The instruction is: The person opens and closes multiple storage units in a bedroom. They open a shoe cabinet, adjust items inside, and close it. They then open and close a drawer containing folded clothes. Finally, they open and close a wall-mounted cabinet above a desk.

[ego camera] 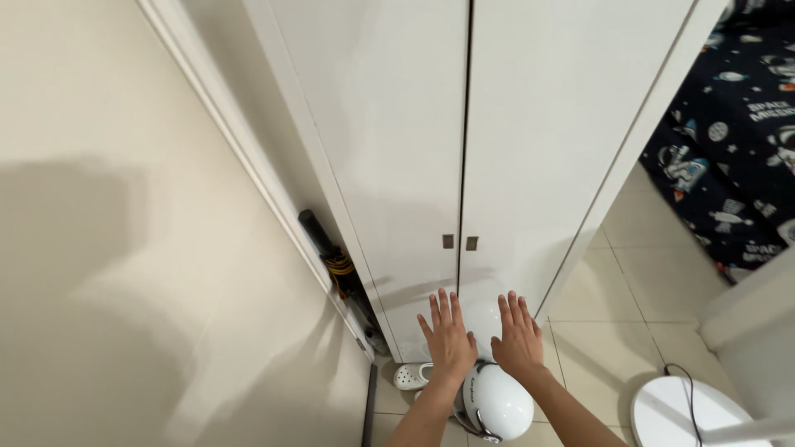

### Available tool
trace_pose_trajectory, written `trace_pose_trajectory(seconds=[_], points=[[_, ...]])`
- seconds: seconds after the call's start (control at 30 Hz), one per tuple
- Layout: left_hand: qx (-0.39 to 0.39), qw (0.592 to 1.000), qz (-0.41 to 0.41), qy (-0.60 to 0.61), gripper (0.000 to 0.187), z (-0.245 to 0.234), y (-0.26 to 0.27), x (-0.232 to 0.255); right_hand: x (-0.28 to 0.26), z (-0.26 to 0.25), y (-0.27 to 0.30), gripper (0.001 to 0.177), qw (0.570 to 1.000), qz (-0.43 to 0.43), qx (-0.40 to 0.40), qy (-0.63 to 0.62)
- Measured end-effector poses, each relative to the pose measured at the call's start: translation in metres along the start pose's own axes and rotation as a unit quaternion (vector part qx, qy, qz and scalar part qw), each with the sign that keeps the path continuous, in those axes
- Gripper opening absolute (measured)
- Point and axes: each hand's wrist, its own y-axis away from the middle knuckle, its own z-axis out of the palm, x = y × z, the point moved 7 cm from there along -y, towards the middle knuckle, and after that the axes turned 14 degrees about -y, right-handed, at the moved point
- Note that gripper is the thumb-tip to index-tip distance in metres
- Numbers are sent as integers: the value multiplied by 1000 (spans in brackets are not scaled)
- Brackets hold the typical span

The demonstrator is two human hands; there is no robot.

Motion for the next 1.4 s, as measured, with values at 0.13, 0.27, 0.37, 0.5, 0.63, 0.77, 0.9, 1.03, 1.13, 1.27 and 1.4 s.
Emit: trace_pose_trajectory(seconds=[0.13, 0.27, 0.37, 0.5, 0.63, 0.77, 0.9, 1.03, 1.13, 1.27, 1.4], points=[[-9, 1000, 17, 5, 93, 3, 1, 2, 2, 0, 5, 95, 1000, 20, 3, 1], [-17, 999, 28, 7, 93, 2, -4, 4, 3, -2, 2, 95, 1000, 27, 6, 1], [-44, 999, 25, -5, 94, 4, -6, 6, 6, -3, 1, 94, 999, 31, 6, -10], [-42, 999, 24, 1, 94, 4, -7, 10, 9, -5, 1, 94, 1000, 28, 7, -4], [-44, 999, 24, -2, 95, 7, -8, 12, 10, -5, -1, 94, 1000, 24, 1, 5], [-47, 999, 19, 0, 95, 9, -8, 13, 11, -7, -2, 94, 1000, 28, -5, 11], [-45, 999, 15, 5, 96, 9, -7, 13, 11, -10, -1, 94, 1000, 19, -4, -1], [-40, 999, 11, 3, 96, 9, -9, 12, 15, -5, -3, 94, 1000, 18, -5, -2], [-43, 999, 4, 23, 94, 10, -10, 12, 23, 3, -8, 91, 999, 24, 5, -29], [29, 991, -11, 130, 84, 0, -23, 9, 31, 6, -29, 71, 975, 15, 89, -201], [145, 976, 22, 164, 74, -24, -54, 15, 20, -1, -81, 54, 934, 60, 142, -324]])
